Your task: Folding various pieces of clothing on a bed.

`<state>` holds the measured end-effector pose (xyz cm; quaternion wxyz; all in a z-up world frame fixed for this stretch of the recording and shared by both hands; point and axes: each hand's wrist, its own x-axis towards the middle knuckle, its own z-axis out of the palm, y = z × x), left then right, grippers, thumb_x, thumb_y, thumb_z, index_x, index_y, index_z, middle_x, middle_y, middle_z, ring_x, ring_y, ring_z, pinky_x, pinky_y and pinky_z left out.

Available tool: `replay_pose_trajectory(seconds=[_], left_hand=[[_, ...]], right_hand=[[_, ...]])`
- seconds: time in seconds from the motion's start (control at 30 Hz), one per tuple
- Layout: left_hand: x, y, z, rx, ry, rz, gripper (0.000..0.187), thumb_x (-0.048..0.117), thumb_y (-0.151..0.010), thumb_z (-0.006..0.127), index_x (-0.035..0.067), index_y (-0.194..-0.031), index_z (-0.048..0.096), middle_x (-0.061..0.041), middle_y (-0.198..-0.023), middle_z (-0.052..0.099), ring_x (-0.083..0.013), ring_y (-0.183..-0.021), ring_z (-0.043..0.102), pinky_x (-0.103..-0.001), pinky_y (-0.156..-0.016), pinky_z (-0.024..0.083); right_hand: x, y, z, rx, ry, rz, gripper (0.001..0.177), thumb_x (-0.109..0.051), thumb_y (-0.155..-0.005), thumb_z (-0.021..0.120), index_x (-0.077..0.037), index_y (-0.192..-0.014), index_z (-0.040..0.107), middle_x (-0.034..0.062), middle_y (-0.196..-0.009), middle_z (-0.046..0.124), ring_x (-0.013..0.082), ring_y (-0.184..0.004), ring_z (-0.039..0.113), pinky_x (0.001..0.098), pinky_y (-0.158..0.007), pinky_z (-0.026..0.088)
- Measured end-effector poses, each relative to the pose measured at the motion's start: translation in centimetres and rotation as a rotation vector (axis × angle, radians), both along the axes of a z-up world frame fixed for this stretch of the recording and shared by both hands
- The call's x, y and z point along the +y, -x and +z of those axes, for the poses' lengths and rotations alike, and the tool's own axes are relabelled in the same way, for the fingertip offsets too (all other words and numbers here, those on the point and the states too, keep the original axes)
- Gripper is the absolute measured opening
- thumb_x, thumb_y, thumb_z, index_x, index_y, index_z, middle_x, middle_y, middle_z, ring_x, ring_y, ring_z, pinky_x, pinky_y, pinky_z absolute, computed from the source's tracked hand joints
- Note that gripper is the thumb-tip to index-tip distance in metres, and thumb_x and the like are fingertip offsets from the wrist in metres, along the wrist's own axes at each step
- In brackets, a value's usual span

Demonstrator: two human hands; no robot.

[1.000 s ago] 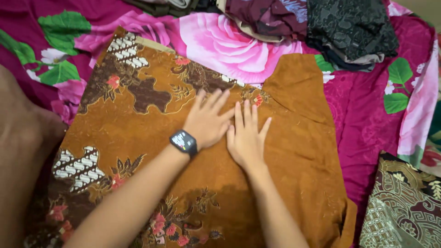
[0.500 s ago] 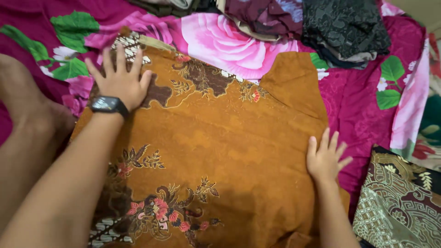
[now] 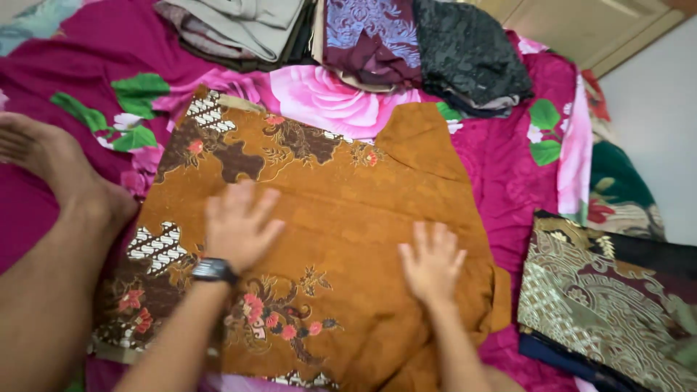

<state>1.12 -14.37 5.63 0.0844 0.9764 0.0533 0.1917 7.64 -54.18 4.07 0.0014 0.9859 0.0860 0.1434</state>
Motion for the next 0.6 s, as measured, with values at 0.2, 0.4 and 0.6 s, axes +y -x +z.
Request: replay_pose_trajectory(seconds=[0.2, 0.4, 0.6], left_hand=[[9.3, 1.8, -3.6, 0.114, 0.065, 0.339, 0.07, 0.064, -0.094, 0.039, 0.029, -0.155, 0.037, -0.023, -0.162, 0.026, -0.0488, -0.144, 0.021, -0.07, -0.111, 0.013], [-7.0, 5.6, 7.3, 0.353, -0.055, -0.126, 0.056, 0.04, -0.102, 0.046, 0.02, -0.155, 0.044, -0.014, -0.162, 0.04, -0.0363, -0.151, 0.034, -0.055, -0.121, 0.025], [-6.7, 8.4, -1.6, 0.019, -0.053, -0.234, 0.059, 0.05, -0.097, 0.045, 0.027, -0.151, 0.042, -0.012, -0.163, 0.033, -0.0325, -0.149, 0.031, -0.06, -0.118, 0.02]], right_hand=[[-8.4, 0.9, 2.3, 0.321, -0.062, -0.386, 0.074, -0.061, -0.097, 0.041, -0.024, -0.159, 0.024, 0.0153, -0.168, 0.012, 0.0392, -0.155, 0.009, 0.0763, -0.112, 0.005], [6.9, 7.6, -0.4, 0.11, 0.02, -0.045, 0.076, -0.057, -0.101, 0.038, -0.018, -0.163, 0.02, 0.0161, -0.17, 0.008, 0.0445, -0.154, 0.005, 0.0779, -0.112, 0.0], [5.7, 9.8, 2.9, 0.375, 0.066, -0.072, 0.077, -0.069, -0.096, 0.038, -0.04, -0.162, 0.013, 0.0051, -0.172, -0.001, 0.0363, -0.157, -0.002, 0.0773, -0.113, -0.002]])
